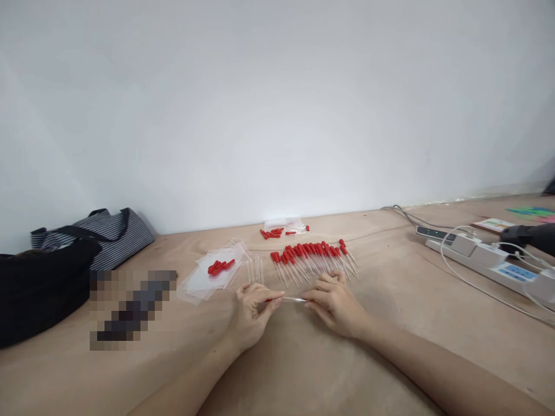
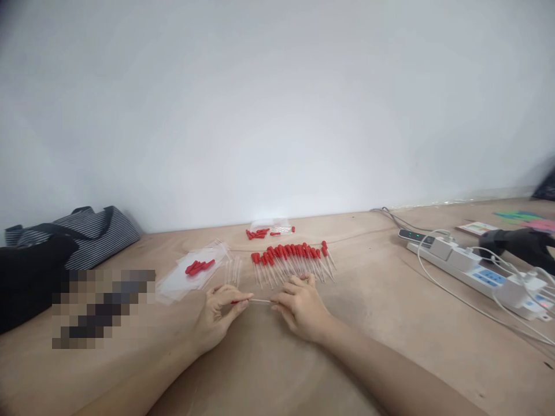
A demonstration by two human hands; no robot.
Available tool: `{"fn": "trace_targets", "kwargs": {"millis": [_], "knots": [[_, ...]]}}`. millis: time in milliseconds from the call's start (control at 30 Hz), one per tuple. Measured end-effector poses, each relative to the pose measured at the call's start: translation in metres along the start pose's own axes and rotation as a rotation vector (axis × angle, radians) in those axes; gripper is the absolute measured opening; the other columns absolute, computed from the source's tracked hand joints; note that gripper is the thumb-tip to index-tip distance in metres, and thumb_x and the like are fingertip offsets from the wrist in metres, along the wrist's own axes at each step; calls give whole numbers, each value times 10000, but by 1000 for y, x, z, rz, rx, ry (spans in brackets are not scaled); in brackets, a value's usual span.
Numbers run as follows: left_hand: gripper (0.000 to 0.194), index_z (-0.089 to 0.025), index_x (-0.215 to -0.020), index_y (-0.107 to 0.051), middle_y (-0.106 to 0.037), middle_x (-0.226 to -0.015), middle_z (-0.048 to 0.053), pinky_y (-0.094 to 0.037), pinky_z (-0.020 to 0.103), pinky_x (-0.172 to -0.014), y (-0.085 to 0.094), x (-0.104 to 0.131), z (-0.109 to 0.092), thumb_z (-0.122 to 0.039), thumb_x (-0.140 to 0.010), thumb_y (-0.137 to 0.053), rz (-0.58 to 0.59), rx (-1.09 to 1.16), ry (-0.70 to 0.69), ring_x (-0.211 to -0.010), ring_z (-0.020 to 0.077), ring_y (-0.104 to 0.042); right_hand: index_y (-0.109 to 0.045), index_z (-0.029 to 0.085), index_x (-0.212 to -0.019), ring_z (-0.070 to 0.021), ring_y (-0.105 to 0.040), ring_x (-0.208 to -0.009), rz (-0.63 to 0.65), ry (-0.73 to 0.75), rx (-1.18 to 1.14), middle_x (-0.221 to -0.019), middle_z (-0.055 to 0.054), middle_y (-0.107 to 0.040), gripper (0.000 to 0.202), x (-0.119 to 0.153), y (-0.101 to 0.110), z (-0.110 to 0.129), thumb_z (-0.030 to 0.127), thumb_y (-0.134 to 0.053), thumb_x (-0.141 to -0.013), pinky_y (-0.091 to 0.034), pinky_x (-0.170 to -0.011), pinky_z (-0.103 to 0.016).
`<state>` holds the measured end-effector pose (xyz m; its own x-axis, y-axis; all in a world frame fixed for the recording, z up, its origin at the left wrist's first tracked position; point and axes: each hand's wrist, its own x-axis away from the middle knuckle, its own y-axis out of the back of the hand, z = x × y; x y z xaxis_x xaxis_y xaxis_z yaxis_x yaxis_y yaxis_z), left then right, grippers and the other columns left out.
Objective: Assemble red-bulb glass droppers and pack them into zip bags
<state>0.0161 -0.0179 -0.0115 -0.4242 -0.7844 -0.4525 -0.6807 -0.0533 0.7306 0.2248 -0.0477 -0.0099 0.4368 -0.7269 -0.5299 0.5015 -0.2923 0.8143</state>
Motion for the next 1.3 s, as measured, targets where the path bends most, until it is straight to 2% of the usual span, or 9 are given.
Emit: {"fn": "trace_targets", "kwargs": {"millis": [133, 233, 300, 367, 500, 667, 800, 1067, 1300], "knots": [[214, -276, -912, -627, -653, -759, -5, -261, 422, -867, 2, -3, 6, -349, -777, -479, -26, -46, 4, -771, 177, -567, -618, 208, -739, -135, -458, -735, 30, -13, 65, -660, 1, -615, 133, 1, -6, 1, 236, -498, -792, -186, -747, -337], [393, -263, -1128, -505, -636, -907, 19, -250, 421, -876, 13, -10, 19, -374, -751, -513, -183, -195, 64, -904, 215, -533, -604, 193, -672, -130, -458, -726, 16, -103, 61, -643, 3, -616, 171, -5, -14, 8, 246, -491, -789, -186, -727, -330], [378, -238, -1106, -523, -613, -977, 51, -215, 437, -894, 24, -15, 33, -367, -750, -512, -297, -386, 139, -986, 246, -488, -588, 187, -626, -127, -462, -715, 2, -197, 38, -630, 13, -617, 211, -16, -22, 14, 261, -480, -791, -188, -717, -326], [255, -236, -960, -608, -591, -1019, 68, -186, 454, -894, 35, -20, 49, -345, -749, -514, -358, -589, 254, -1021, 268, -449, -571, 180, -587, -127, -471, -713, -10, -299, 26, -629, 20, -622, 251, -31, -31, 20, 277, -467, -793, -190, -717, -326], [210, -274, -919, -629, -551, -1077, 50, -174, 444, -886, 49, -23, 73, -314, -757, -502, -337, -792, 400, -1029, 253, -410, -595, 187, -599, -171, -497, -777, 8, -493, 68, -669, -14, -643, 252, -68, -50, 32, 278, -451, -784, -196, -735, -345], [239, -277, -947, -628, -528, -1091, 64, -203, 439, -855, 55, -24, 84, -309, -769, -471, -322, -865, 462, -1020, 251, -405, -627, 186, -655, -207, -517, -809, 38, -601, 124, -724, -54, -655, 222, -96, -65, 34, 256, -439, -749, -209, -747, -365], [226, -254, -912, -640, -545, -1054, 78, -214, 440, -839, 60, -23, 91, -309, -764, -478, -354, -876, 501, -1002, 259, -415, -625, 166, -686, -216, -527, -805, 53, -611, 165, -748, -78, -650, 237, -97, -69, 30, 275, -424, -750, -213, -751, -378], [204, -246, -840, -653, -568, -1005, 87, -230, 437, -800, 65, -24, 95, -326, -737, -496, -304, -816, 595, -967, 273, -434, -568, 162, -868, -213, -502, -886, -7, -545, 165, -889, -86, -626, 209, -100, -69, 33, 281, -419, -783, -218, -764, -373], [214, -244, -830, -647, -574, -1005, 81, -238, 414, -780, 67, -25, 97, -346, -744, -480, -289, -846, 646, -968, 270, -436, -619, 143, -885, -256, -474, -953, 130, -612, 203, -961, -135, -611, 274, -120, -78, 41, 310, -437, -769, -202, -811, -400]]}}
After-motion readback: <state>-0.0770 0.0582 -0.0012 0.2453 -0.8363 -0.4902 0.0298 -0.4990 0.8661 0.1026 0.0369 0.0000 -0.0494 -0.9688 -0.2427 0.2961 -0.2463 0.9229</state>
